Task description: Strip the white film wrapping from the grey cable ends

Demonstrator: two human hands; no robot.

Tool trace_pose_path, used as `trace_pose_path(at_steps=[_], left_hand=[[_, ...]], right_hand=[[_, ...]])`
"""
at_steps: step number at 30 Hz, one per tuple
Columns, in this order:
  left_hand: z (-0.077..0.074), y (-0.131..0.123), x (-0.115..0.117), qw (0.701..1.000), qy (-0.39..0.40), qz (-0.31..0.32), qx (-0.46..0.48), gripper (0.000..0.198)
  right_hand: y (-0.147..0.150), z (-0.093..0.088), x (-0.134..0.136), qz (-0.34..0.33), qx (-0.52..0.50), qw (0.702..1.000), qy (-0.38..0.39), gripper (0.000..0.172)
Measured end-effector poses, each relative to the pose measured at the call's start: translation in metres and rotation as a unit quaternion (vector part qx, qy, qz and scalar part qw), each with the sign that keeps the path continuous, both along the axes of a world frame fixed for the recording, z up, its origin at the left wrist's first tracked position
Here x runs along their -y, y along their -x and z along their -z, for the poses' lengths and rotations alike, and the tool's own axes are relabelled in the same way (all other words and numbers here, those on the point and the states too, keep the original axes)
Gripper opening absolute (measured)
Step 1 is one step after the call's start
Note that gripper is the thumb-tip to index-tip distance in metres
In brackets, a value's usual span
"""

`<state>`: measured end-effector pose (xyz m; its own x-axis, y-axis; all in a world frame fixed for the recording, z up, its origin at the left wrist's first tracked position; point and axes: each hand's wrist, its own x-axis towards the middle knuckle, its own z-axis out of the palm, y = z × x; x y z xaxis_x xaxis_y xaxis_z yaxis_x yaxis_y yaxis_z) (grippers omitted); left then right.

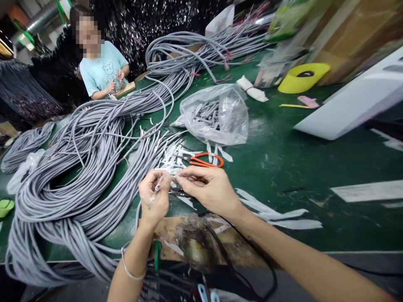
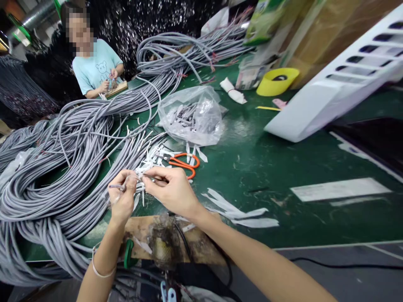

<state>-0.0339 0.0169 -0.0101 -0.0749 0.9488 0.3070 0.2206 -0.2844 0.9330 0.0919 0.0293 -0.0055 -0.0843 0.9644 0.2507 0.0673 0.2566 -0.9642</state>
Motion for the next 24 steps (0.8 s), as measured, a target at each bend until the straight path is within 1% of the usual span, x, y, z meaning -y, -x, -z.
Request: trace_pose_path(at_steps=[2, 4, 7, 9, 12, 13, 15, 17, 18, 19, 20, 21, 22, 23, 24], left_hand=[[-0.001, 0.0, 0.0, 1.0, 0.007, 0.012, -0.007, 0.026], [-0.004, 0.0, 0.0, 0.999, 0.009, 0.03, -0.017, 0.026], [-0.008, -0.001, 0.001, 0.996, -0.003, 0.075, -0.04, 0.027], [-0.01, -0.002, 0.002, 0.993, -0.01, 0.099, -0.056, 0.027], [-0.011, -0.005, 0.005, 0.991, 0.015, 0.124, -0.042, 0.026], [-0.01, -0.005, 0.006, 0.99, 0.03, 0.131, -0.028, 0.026], [-0.007, -0.004, 0.006, 0.99, 0.05, 0.131, 0.01, 0.025], [-0.004, -0.002, 0.004, 0.989, 0.05, 0.123, 0.059, 0.018], [-0.002, -0.001, 0.002, 0.987, 0.05, 0.123, 0.086, 0.022], [-0.001, 0.0, -0.001, 0.984, 0.054, 0.129, 0.111, 0.035], [0.0, 0.001, -0.003, 0.98, 0.062, 0.135, 0.131, 0.049], [0.001, 0.001, -0.005, 0.977, 0.071, 0.137, 0.145, 0.06], [0.001, 0.001, -0.006, 0.976, 0.077, 0.133, 0.153, 0.066], [0.0, 0.001, -0.007, 0.976, 0.08, 0.126, 0.156, 0.068], [0.0, 0.001, -0.007, 0.977, 0.079, 0.12, 0.156, 0.069]], right_hand=[[-0.001, 0.001, 0.0, 0.021, 0.024, 0.998, -0.051, 0.018], [-0.002, 0.003, 0.0, 0.076, 0.069, 0.985, -0.137, 0.015], [-0.003, 0.006, -0.001, 0.177, 0.146, 0.935, -0.272, 0.014], [-0.004, 0.008, -0.004, 0.215, 0.187, 0.903, -0.323, 0.015], [-0.011, 0.013, -0.014, 0.253, 0.241, 0.871, -0.345, 0.015], [-0.016, 0.014, -0.018, 0.275, 0.258, 0.863, -0.336, 0.015], [-0.028, 0.013, -0.025, 0.345, 0.276, 0.848, -0.293, 0.014], [-0.038, 0.009, -0.027, 0.429, 0.237, 0.834, -0.254, 0.012], [-0.04, 0.006, -0.025, 0.455, 0.191, 0.833, -0.251, 0.012], [-0.039, 0.002, -0.021, 0.446, 0.151, 0.846, -0.251, 0.012], [-0.036, -0.001, -0.016, 0.408, 0.119, 0.866, -0.265, 0.012], [-0.031, -0.003, -0.01, 0.338, 0.099, 0.887, -0.297, 0.01], [-0.025, -0.005, -0.005, 0.267, 0.086, 0.904, -0.322, 0.009], [-0.019, -0.005, -0.001, 0.208, 0.075, 0.921, -0.322, 0.013], [-0.014, -0.005, 0.002, 0.147, 0.07, 0.935, -0.315, 0.021]])
